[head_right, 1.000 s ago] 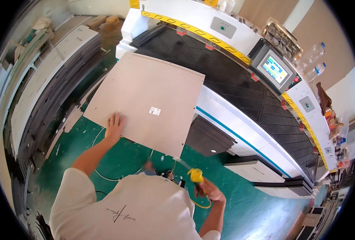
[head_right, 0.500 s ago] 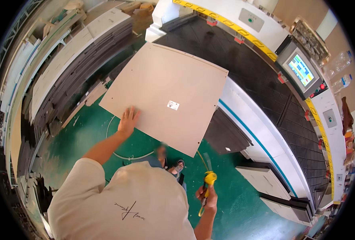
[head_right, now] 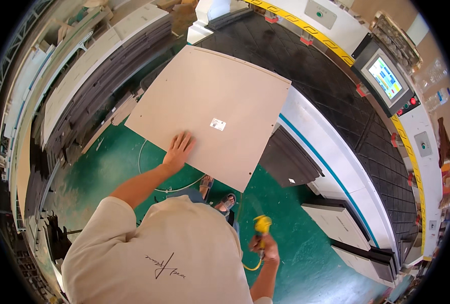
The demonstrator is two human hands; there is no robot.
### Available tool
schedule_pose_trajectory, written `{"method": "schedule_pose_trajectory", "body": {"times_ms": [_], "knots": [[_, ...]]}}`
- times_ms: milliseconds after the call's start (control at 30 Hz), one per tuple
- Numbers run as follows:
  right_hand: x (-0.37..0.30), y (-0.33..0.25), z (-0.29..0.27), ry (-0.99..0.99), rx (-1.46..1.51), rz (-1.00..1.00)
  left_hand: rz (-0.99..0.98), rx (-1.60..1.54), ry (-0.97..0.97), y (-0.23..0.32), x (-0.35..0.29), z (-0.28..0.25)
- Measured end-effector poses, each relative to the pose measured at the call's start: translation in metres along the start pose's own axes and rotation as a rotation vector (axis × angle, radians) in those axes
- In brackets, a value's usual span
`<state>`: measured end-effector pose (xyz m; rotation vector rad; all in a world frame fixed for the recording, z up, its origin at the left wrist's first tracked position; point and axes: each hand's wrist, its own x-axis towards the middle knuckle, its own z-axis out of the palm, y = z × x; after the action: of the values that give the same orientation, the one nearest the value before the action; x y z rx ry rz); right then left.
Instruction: The person cleans the surface of large white rectangular panels using a yellow air blower and a small scraper. They systematically remove dust and debris from the panels, which are stacked on a workbench in a workshop environment.
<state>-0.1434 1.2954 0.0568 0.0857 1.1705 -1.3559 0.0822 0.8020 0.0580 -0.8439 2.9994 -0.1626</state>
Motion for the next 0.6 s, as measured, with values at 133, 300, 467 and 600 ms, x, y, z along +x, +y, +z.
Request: {"method": "schedule_pose_trajectory", "body": {"times_ms": [133, 300, 467, 600], "knots": [[-0.006, 0.038, -0.003, -0.135, 0.172, 0.233, 0.016, 0.024, -0.042, -0.011, -0.007, -0.009], [0.017, 0.068, -0.014, -0.343, 0.837, -0.091, 0.086, 0.025, -0.109, -0.023, -0.008, -0.138], [0.026, -0.001, 0.047, -0.486, 0.267, -0.035, 0.232, -0.032, -0.161, -0.059, 0.024, -0.317], [0.044, -0.085, 0.08, -0.156, 0.344, -0.381, 0.317, 0.005, -0.083, -0.082, 0.106, -0.454]]}}
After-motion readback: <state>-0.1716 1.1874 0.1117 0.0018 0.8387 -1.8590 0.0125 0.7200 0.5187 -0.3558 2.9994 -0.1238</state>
